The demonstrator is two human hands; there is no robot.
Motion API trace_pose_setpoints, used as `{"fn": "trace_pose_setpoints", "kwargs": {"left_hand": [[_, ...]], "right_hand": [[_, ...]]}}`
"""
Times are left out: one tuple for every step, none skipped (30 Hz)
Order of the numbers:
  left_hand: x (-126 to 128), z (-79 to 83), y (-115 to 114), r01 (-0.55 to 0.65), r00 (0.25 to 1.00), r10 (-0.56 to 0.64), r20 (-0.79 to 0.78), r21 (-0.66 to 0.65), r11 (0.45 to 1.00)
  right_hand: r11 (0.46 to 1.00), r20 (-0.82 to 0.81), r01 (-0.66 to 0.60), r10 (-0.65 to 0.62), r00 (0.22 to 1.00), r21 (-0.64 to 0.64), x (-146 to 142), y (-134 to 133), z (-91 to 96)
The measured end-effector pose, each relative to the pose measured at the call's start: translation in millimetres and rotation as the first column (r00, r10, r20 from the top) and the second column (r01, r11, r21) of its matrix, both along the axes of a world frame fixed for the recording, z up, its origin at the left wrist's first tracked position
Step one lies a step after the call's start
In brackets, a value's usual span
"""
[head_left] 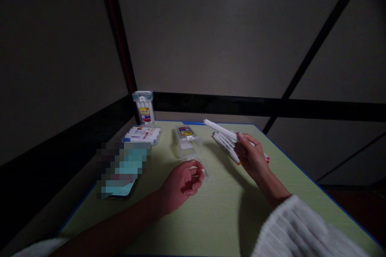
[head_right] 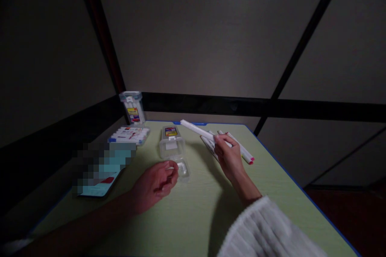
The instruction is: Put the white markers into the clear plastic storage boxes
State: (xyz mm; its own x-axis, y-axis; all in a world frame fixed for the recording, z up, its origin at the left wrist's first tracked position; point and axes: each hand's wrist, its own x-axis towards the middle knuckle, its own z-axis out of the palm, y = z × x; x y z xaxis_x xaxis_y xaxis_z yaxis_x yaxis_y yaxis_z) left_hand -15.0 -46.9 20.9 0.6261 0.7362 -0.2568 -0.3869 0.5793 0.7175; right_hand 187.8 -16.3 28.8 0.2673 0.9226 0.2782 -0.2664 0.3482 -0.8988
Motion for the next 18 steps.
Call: {"fn": "trace_pose_setpoints", "kwargs": {"left_hand": [[0.0,-0.3,1.4,0.003,1.000,-0.003,-0.003,-0.009,1.000],[0.0,-0.7,2.6,-0.003,1.000,0.003,-0.007,-0.013,1.000],[0.2,-1.1,3.4,-0.013,1.000,0.013,-0.013,-0.017,1.000],[0.4,-1.3,3.9,-0.018,1.000,0.017,-0.021,-0.022,1.000],[0.6,-1.4,4.1,-0.017,0.999,0.016,-0.029,-0.027,1.000],[0.8,-1.0,3.8,-0.011,0.999,0.010,-0.035,-0.029,1.000],[1.0,-0.3,3.3,-0.003,0.999,0.001,-0.042,-0.029,1.000],[1.1,0.9,2.6,0.006,0.999,-0.007,-0.047,-0.024,1.000],[1.1,2.3,1.8,0.012,0.999,-0.012,-0.052,-0.016,1.000],[0.9,3.8,1.1,0.011,0.999,-0.011,-0.051,-0.004,1.000],[0.6,5.2,0.7,0.013,0.999,-0.013,-0.040,0.003,1.000],[0.1,6.4,0.7,0.026,0.999,-0.026,-0.027,0.002,1.000],[-0.6,7.3,1.2,0.036,0.999,-0.037,-0.012,-0.002,0.999],[-1.3,7.8,2.0,0.041,0.999,-0.041,0.002,-0.005,0.999],[-2.1,7.9,3.2,0.039,0.999,-0.039,0.005,-0.007,0.999],[-2.8,7.6,4.5,0.029,1.000,-0.029,-0.003,-0.004,1.000],[-3.5,7.0,5.9,0.012,1.000,-0.011,-0.024,0.007,1.000],[-3.9,6.1,7.2,-0.011,0.999,0.012,-0.053,0.026,1.000]], "right_hand": [[0.999,-0.030,-0.042,0.041,0.999,-0.010,-2.4,-2.2,1.0],[0.998,-0.057,-0.067,0.066,0.996,-0.021,-4.9,-4.2,1.4],[0.997,-0.089,-0.069,0.066,0.994,-0.036,-7.4,-5.8,1.2],[0.997,-0.120,-0.056,0.049,0.992,-0.055,-10.1,-7.2,0.5],[0.996,-0.139,-0.043,0.032,0.990,-0.077,-13.0,-8.4,-0.6],[0.995,-0.143,-0.023,0.009,0.990,-0.102,-15.8,-9.3,-2.2],[0.992,-0.135,0.004,-0.021,0.991,-0.129,-18.7,-10.0,-4.1],[0.988,-0.115,0.027,-0.044,0.992,-0.151,-21.3,-10.5,-6.2],[0.984,-0.089,0.047,-0.063,0.994,-0.172,-23.6,-10.7,-8.5],[0.982,-0.063,0.048,-0.060,0.996,-0.183,-25.4,-10.7,-10.8],[0.981,-0.042,0.041,-0.050,0.998,-0.190,-26.7,-10.5,-13.1],[0.980,-0.019,0.033,-0.038,0.999,-0.196,-27.4,-10.1,-15.1],[0.980,0.009,0.035,-0.034,0.999,-0.198,-27.6,-9.7,-16.9],[0.980,0.044,0.045,-0.037,0.998,-0.195,-27.3,-9.3,-18.3],[0.981,0.083,0.058,-0.043,0.996,-0.185,-26.9,-9.0,-19.3],[0.983,0.123,0.072,-0.051,0.991,-0.171,-26.3,-8.7,-20.1],[0.984,0.160,0.085,-0.059,0.985,-0.157,-25.9,-8.6,-20.5],[0.985,0.192,0.093,-0.064,0.979,-0.146,-25.6,-8.6,-20.8]]}}
